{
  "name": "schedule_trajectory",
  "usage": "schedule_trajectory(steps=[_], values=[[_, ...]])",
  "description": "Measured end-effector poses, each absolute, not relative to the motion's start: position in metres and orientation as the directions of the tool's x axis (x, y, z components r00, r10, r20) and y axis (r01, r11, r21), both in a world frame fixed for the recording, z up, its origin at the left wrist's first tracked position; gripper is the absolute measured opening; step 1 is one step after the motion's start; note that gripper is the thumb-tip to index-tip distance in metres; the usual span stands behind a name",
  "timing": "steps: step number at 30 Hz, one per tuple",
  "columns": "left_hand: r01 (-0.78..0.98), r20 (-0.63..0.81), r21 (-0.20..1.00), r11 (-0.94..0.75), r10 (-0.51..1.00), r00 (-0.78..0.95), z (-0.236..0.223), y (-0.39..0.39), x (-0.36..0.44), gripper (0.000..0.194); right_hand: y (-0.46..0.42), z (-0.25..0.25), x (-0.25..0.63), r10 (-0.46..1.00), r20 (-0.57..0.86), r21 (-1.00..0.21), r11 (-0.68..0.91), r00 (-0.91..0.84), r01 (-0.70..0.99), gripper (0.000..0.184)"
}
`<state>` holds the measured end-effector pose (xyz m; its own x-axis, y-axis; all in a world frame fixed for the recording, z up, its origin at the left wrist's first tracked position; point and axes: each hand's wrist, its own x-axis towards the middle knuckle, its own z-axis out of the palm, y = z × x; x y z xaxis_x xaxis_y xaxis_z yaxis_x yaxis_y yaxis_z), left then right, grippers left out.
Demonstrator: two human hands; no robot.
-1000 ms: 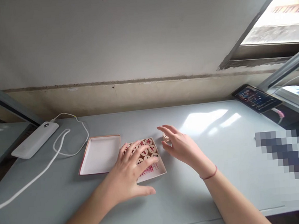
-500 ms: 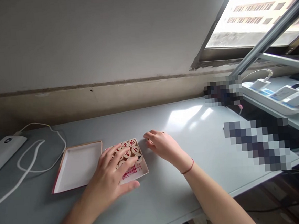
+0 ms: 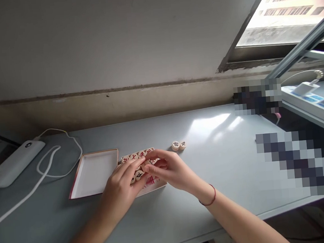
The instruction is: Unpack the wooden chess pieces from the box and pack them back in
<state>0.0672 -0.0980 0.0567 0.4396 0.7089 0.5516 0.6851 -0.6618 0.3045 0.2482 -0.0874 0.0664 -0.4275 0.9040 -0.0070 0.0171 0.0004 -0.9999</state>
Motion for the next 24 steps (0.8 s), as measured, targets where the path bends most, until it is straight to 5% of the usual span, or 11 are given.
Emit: schedule_trajectory(steps=[14, 24], values=[[0.545, 0.148, 0.438, -0.714, 0.656, 0.74, 0.074, -0.091, 0.042, 0.014, -0.08, 0.068, 0.26, 0.915, -0.003, -0.977, 0.083, -0.402, 0.196, 0.02], [0.587, 0.113, 0.38, -0.714, 0.666, 0.737, 0.072, -0.093, 0.04, 0.013, -0.088, 0.082, 0.265, 0.798, -0.024, -0.907, 0.236, -0.602, 0.349, 0.024]])
